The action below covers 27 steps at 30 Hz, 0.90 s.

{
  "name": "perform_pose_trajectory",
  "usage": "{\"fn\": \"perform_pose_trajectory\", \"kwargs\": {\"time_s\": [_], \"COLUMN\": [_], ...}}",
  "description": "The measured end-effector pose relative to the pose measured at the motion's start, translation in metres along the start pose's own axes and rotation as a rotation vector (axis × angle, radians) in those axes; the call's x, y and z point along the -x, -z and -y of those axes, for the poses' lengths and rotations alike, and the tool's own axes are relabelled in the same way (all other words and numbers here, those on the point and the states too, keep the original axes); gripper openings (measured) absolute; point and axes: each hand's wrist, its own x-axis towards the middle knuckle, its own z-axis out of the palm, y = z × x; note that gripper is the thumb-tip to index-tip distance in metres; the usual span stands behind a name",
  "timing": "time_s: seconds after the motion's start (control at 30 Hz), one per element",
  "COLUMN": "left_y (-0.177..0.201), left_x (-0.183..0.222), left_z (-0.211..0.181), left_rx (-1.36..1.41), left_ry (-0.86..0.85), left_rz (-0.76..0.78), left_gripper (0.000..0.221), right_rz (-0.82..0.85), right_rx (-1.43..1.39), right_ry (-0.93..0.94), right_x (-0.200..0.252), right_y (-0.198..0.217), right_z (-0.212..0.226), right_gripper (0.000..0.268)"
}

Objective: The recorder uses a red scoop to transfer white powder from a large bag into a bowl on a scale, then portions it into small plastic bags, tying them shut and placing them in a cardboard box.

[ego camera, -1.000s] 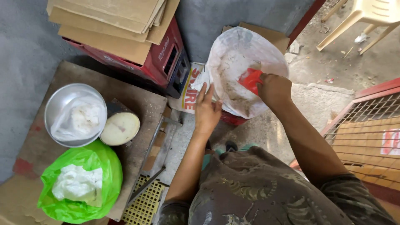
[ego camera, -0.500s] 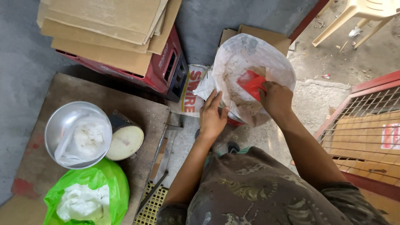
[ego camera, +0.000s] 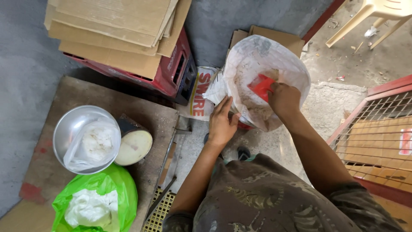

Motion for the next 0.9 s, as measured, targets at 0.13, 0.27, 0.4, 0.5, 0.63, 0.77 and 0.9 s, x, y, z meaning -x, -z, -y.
{"fn": "perform_pose_trajectory", "kwargs": {"time_s": [0.13, 0.27, 0.4, 0.5, 0.63, 0.77, 0.9], "left_y": [-0.001, -0.002, -0.003, -0.004, -0.007, -0.007, -0.002], "left_x": [0.000, 0.000, 0.000, -0.001, -0.002, 0.000, 0.003], "left_z": [-0.007, -0.008, -0.007, -0.010, -0.010, -0.011, -0.026], "left_rx": [-0.007, -0.035, -0.056, -0.064, -0.073, -0.057, 0.003], "left_ry": [0.013, 0.021, 0.025, 0.029, 0.026, 0.016, 0.021], "left_rz": [0.008, 0.016, 0.021, 0.014, -0.007, -0.047, -0.146], "left_gripper": [0.063, 0.064, 0.064, 0.064, 0.064, 0.062, 0.056], "right_rz": [-0.028, -0.064, -0.065, -0.054, -0.052, -0.092, -0.138], "right_rx": [-0.013, -0.040, -0.140, -0.124, -0.131, -0.208, -0.334], "right_ry": [0.051, 0.081, 0.025, 0.071, 0.008, 0.039, -0.055], "right_x": [-0.014, -0.020, -0.015, -0.017, -0.018, -0.002, 0.017], "right_y": [-0.032, -0.032, -0.009, -0.016, -0.017, -0.013, 0.018], "right_z": [0.003, 0.009, 0.018, 0.021, 0.018, 0.001, -0.005], "right_gripper": [0.015, 0.018, 0.017, 0.015, 0.019, 0.020, 0.026]}}
